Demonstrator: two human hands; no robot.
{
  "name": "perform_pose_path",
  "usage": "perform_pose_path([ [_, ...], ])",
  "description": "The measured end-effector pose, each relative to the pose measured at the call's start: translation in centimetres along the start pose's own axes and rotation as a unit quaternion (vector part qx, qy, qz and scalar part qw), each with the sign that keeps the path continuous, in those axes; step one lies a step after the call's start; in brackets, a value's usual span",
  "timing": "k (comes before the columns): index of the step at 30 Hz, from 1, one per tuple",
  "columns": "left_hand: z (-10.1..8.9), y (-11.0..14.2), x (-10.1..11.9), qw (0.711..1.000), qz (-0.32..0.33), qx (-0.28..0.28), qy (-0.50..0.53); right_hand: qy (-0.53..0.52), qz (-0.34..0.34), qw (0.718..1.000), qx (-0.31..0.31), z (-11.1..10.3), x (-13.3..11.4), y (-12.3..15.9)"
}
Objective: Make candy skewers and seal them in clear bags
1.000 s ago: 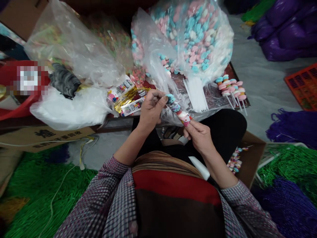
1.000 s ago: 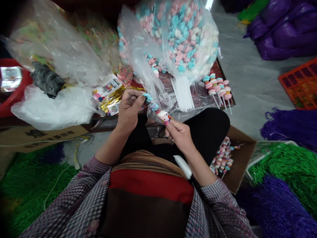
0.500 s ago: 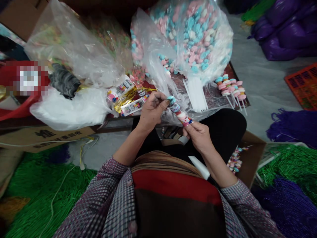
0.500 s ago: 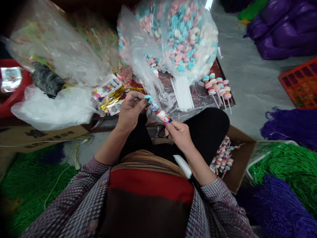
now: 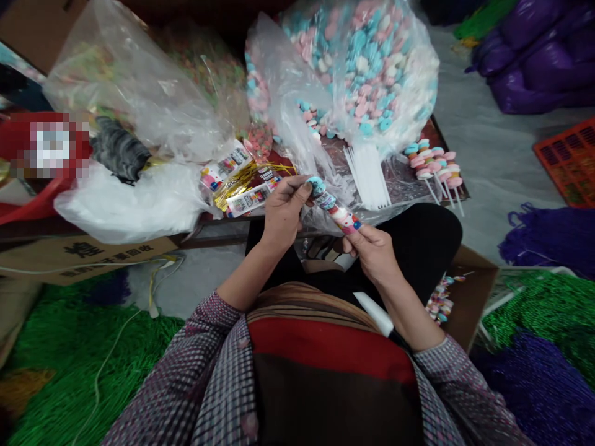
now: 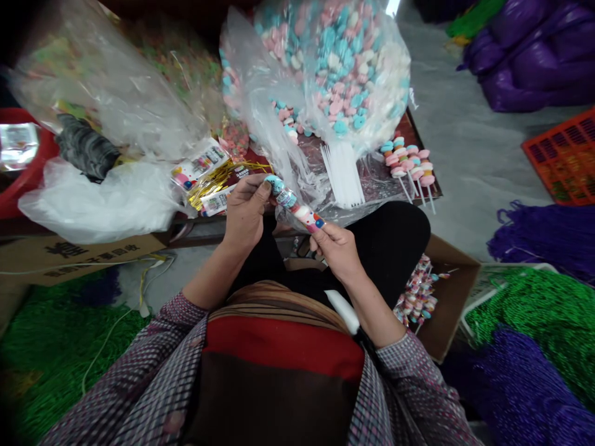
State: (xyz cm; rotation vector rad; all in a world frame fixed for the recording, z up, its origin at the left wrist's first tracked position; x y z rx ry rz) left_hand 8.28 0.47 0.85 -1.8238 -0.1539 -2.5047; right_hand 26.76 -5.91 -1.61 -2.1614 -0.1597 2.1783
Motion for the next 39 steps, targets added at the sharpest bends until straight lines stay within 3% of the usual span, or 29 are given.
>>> perform_pose_path([
  [14,-0.1,-0.3,1.3,0.995,0.066,-0.007,-0.069,0.015,-0.008,1.000,-0.013,-0.3,0.4,-0.1],
  [19,-0.3,-0.5,1.1,0.996,0.059,0.012,-0.069,0.013,0.002,1.000,-0.015,-0.2,0.3,-0.1],
  [24,0.0,-0.4,1.2,0.992,0.059,-0.028,-0.108,0.003,0.004,1.000,-0.004,-0.3,0.4,-0.1],
  [29,0.3,0.0,1.6,0.984,0.102,-0.053,-0.138,-0.001,0.004,1.000,0.009,-0.4,0.9,-0.1],
  [36,-0.1,0.7,0.9,0.967,0.143,0.006,-0.209,0.005,0.009,1.000,0.010,-0.3,0.4,-0.1],
  [39,-0.1,0.6,0.9,0.971,0.149,-0.010,-0.185,0.022,0.010,1.000,0.002,-0.2,0.0,0.1],
])
Point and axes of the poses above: each hand's wrist, its own y-axis away from the middle knuckle, its own z-axis out of the palm, x = y × z, the point moved 5 cm from there along -y, towards the middle knuckle, and after that the axes turned 13 degrees about -z, right-handed, at the moved point
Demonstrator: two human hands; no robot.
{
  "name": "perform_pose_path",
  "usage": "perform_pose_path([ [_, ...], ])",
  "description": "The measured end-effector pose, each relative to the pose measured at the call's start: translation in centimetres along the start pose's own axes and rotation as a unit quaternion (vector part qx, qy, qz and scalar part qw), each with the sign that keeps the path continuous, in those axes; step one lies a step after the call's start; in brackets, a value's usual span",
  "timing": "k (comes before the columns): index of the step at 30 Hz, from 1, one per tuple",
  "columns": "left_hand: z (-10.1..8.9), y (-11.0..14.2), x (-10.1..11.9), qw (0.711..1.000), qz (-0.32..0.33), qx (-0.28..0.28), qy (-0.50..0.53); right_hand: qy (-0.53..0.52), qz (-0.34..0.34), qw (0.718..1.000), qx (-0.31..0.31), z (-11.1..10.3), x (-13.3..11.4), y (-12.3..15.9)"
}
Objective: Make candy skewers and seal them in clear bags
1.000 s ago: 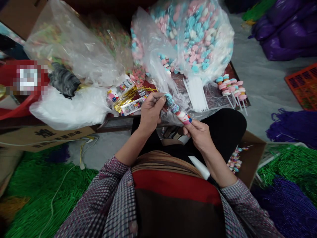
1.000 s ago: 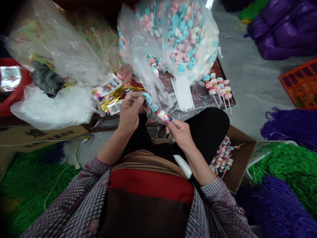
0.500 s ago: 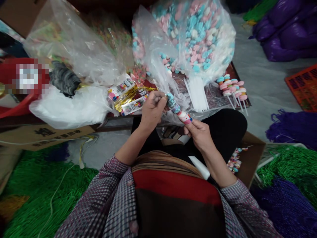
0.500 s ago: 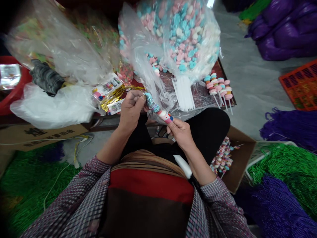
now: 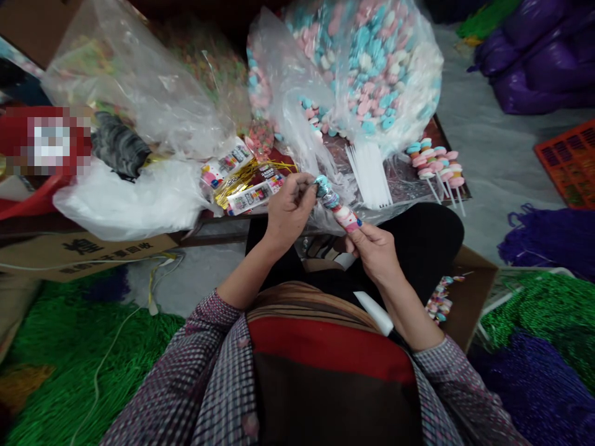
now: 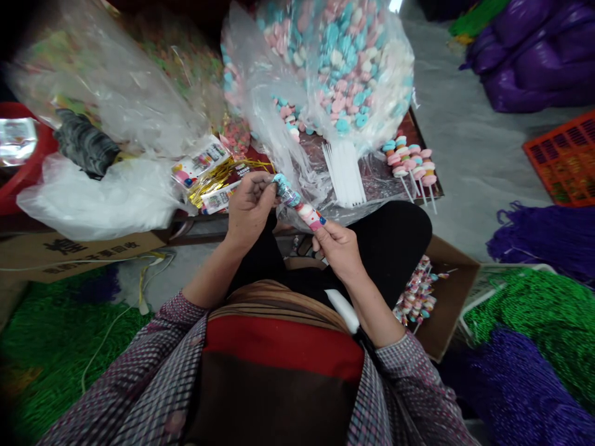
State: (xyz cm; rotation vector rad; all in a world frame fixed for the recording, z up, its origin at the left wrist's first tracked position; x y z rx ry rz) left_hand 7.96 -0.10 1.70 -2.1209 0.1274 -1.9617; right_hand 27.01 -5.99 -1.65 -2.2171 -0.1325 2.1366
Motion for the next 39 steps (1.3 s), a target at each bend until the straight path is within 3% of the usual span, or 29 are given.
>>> perform_pose_path([
  [6,-0.1,-0.4,0.3,0.998,-0.011,-0.036,0.042,0.036,-0.019,0.999,-0.009,0.1,-0.9,0.1],
  [14,-0.7,-0.2,0.9,0.993,0.094,0.019,-0.071,0.051,-0.030,0.998,-0.010,0.0,-1.6,0.1],
  [19,-0.8,0.0,1.4,0.986,0.114,0.031,-0.115,0.044,-0.022,0.999,-0.015,0.1,-2.1,0.4],
  [26,-1.0,-0.4,1.8,0.993,0.090,0.001,-0.079,0.057,-0.005,0.998,-0.036,0.1,-3.3,0.7],
  [32,-0.9,0.1,2.9,0.984,0.151,0.016,-0.090,0.029,0.025,0.999,-0.034,0.2,-3.2,0.6],
  [34,-0.9,0.1,2.5,0.988,0.132,0.021,-0.082,0.024,0.032,0.999,-0.032,0.2,-3.1,0.6],
  [39,-1.2,-0.3,0.1,0.999,-0.010,0.042,-0.012,0.020,0.036,0.999,-0.028,0.3,-2.8,0.6],
])
Point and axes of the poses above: each hand's wrist, its own y-axis away from the middle knuckle, its own z-axis out of the palm, x = y × z, the point moved 5 cm from there along -y, towards the middle knuckle, and after that the axes turned 13 degrees about -z, right-handed, at the moved point
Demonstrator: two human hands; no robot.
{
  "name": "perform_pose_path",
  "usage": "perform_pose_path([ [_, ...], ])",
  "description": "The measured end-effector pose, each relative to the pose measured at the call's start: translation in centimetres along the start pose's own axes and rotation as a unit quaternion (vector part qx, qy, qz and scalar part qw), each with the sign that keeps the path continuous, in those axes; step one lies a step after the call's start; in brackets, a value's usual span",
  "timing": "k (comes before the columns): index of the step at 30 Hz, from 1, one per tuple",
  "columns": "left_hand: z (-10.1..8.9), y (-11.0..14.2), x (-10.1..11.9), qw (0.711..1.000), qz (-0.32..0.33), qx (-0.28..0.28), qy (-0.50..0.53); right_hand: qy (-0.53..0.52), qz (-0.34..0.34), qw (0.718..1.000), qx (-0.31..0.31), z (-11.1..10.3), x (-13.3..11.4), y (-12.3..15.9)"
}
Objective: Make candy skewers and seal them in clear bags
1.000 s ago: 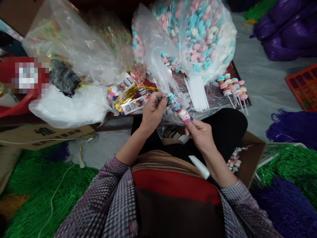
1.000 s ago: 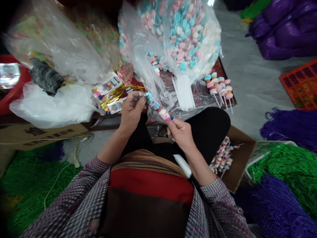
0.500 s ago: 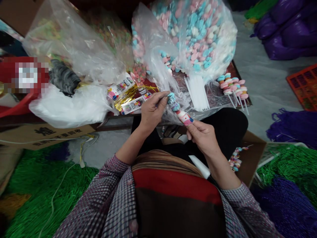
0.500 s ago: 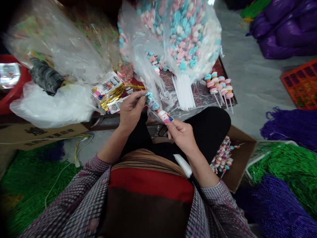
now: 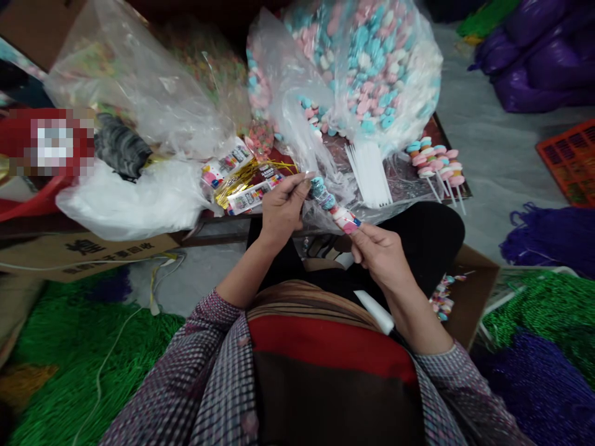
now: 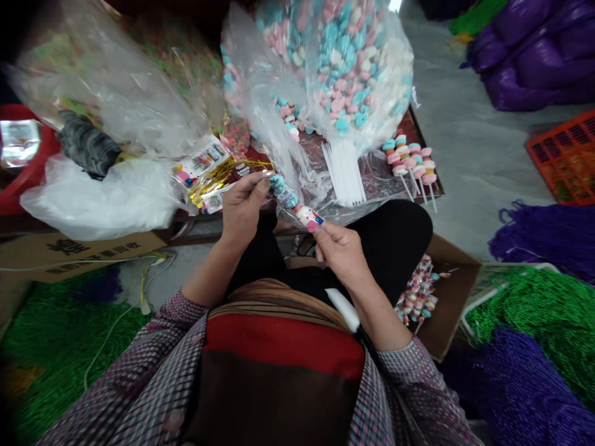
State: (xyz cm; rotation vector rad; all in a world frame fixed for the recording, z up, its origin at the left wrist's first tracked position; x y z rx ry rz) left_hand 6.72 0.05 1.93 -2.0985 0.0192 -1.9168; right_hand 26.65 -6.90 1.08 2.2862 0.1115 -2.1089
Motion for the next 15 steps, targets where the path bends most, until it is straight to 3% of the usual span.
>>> perform_pose_path([
  [3,0.1,0.0,-0.5,0.999,-0.050,-0.013,0.017,0.000,-0.002,1.000,0.005,0.0,0.2,0.0],
  [6,0.1,0.1,-0.1,0.998,-0.055,-0.020,0.023,-0.002,-0.005,1.000,0.006,0.0,0.3,0.0],
  [11,-0.1,0.1,1.0,0.999,-0.016,-0.016,-0.044,-0.002,0.005,1.000,0.007,0.0,0.4,0.0],
  [15,0.0,0.4,1.5,0.993,0.051,-0.002,-0.109,-0.007,0.008,1.000,0.008,0.2,0.5,0.0],
])
Point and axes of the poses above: each hand's wrist, its own y-axis away from the middle knuckle, its own z-axis out of the palm, x = y × z, the point moved 5 cm from there along -y, towards the middle knuckle, and after that the axes turned 13 degrees about -z, right-handed, at the moved point
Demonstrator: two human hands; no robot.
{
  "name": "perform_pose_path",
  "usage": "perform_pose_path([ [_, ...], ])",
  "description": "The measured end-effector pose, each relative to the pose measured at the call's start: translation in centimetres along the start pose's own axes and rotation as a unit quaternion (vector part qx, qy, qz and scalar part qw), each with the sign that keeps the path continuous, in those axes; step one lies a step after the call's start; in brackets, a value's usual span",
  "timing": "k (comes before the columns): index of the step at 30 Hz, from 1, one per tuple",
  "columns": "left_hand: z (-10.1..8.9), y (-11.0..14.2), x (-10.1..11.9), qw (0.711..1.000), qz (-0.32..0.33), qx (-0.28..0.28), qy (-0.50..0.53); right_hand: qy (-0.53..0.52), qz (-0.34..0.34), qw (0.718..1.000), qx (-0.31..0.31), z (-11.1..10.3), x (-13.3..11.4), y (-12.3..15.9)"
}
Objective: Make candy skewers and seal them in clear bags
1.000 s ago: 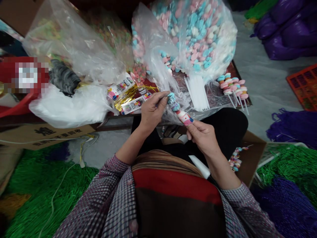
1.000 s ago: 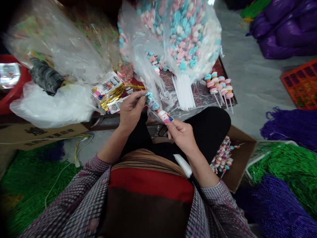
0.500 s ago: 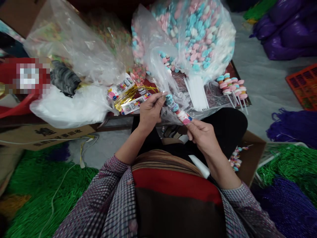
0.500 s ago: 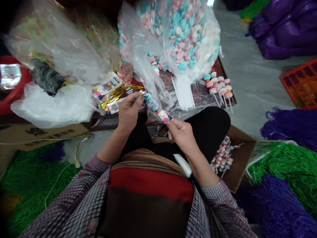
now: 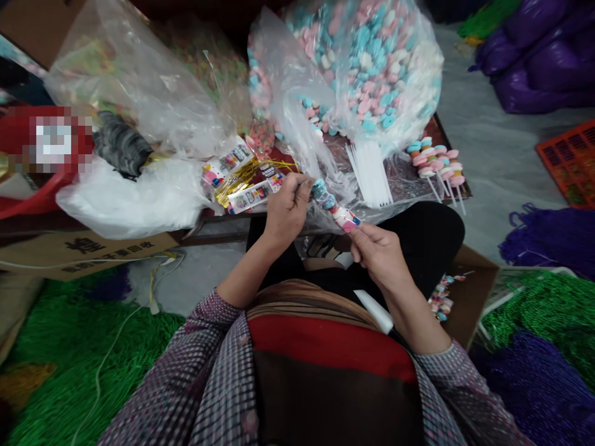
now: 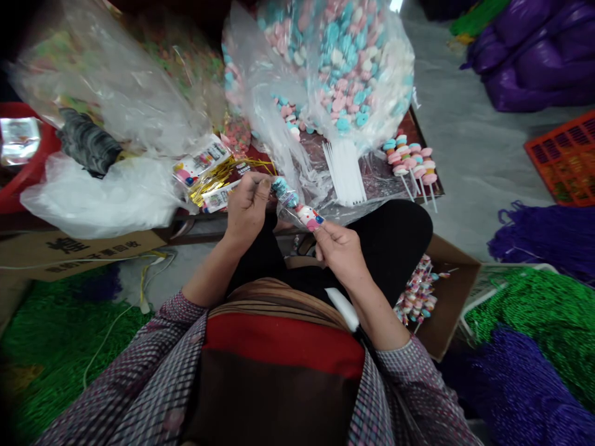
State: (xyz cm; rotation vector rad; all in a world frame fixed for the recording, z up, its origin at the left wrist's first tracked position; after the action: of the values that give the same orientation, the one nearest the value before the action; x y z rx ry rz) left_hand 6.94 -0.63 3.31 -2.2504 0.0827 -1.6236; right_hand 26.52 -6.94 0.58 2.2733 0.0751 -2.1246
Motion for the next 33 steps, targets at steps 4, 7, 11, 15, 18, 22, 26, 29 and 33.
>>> perform_pose_path([
  [4,0.3,0.3,0.2,0.999,0.035,0.002,-0.027,-0.010,0.000,1.000,-0.006,0.4,-0.1,0.2],
  [7,0.6,0.3,-0.1,0.999,0.032,-0.018,-0.025,-0.007,-0.012,1.000,-0.015,0.7,-0.4,0.4],
  [11,0.7,0.0,-0.6,0.999,0.008,-0.040,0.011,-0.003,-0.032,0.999,-0.029,0.8,-0.3,0.6],
  [15,0.7,-0.2,-0.8,0.996,-0.018,-0.056,0.064,-0.003,-0.043,0.998,-0.041,0.9,0.1,0.4],
  [18,0.6,0.0,-0.4,0.997,-0.013,-0.041,0.068,0.010,-0.055,0.998,-0.036,1.1,0.3,0.1],
  [22,0.5,0.3,0.5,0.996,0.014,-0.039,0.073,0.008,-0.047,0.998,-0.046,1.8,0.9,-0.2],
  [26,1.2,-0.7,1.3,0.990,-0.015,-0.073,0.120,-0.042,-0.035,0.998,-0.038,1.9,0.8,-0.9],
  [29,2.2,-1.8,2.1,0.980,-0.074,-0.078,0.168,-0.077,-0.051,0.996,-0.006,1.5,-0.2,-1.8],
  [33,3.6,-2.1,3.5,0.949,-0.144,-0.100,0.262,-0.123,-0.070,0.990,0.012,1.7,-1.2,-2.6],
])
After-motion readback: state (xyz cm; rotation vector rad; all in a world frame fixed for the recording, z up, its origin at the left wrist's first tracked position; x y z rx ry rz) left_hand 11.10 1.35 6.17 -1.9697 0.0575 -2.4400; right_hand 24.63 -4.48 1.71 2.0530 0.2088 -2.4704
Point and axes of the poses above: each hand's wrist, its own y-axis away from the middle knuckle, its own z-axis out of the palm, x = y × z, the point moved 5 cm from there along -y, towards the middle knuckle, and after that the axes turned 13 degrees about -z, right-handed, at the moved point
